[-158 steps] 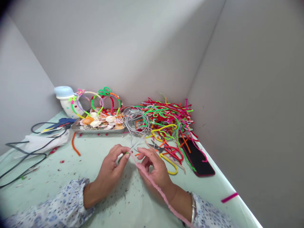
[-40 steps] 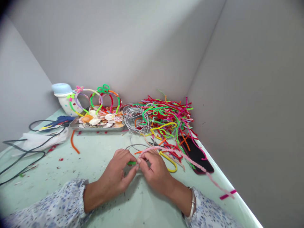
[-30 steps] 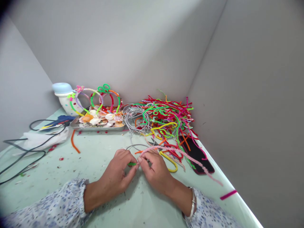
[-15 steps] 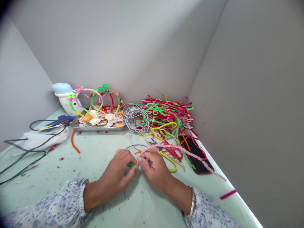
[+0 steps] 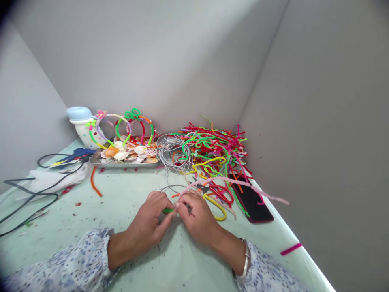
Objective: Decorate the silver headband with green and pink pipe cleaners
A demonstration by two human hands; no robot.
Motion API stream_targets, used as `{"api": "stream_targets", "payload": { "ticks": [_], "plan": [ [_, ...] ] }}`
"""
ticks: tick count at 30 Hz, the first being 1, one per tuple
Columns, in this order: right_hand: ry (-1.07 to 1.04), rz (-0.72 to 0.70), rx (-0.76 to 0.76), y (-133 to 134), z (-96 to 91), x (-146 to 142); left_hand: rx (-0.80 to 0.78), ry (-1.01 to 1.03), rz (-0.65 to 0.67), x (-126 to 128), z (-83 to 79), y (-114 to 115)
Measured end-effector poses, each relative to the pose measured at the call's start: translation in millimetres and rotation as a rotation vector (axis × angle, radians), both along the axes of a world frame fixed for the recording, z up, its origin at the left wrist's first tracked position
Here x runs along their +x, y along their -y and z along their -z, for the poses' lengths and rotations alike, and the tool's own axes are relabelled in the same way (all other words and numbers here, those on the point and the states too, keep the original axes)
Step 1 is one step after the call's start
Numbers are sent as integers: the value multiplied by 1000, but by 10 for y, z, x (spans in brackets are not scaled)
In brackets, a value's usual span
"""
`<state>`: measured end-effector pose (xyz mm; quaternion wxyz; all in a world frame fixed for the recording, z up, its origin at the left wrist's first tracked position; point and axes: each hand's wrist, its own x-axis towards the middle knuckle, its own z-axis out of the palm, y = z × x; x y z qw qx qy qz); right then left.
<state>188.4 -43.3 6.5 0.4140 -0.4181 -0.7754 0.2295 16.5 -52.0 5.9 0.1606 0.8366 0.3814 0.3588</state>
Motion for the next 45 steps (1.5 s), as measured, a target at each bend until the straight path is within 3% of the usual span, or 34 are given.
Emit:
{"api": "stream_targets", "payload": {
  "ticks": [8, 17, 29, 45],
  "plan": [
    [-61, 102, 135, 14, 17, 47, -43, 49, -60, 3, -50, -4],
    [-36, -1, 378, 28, 6, 57, -38, 125, -35, 5, -67, 0],
    [56, 13, 407, 8, 8, 63, -46, 147, -27, 7, -103, 26],
    [133, 10, 327, 24, 4, 38, 15, 120, -33, -5, -83, 10]
  ]
}}
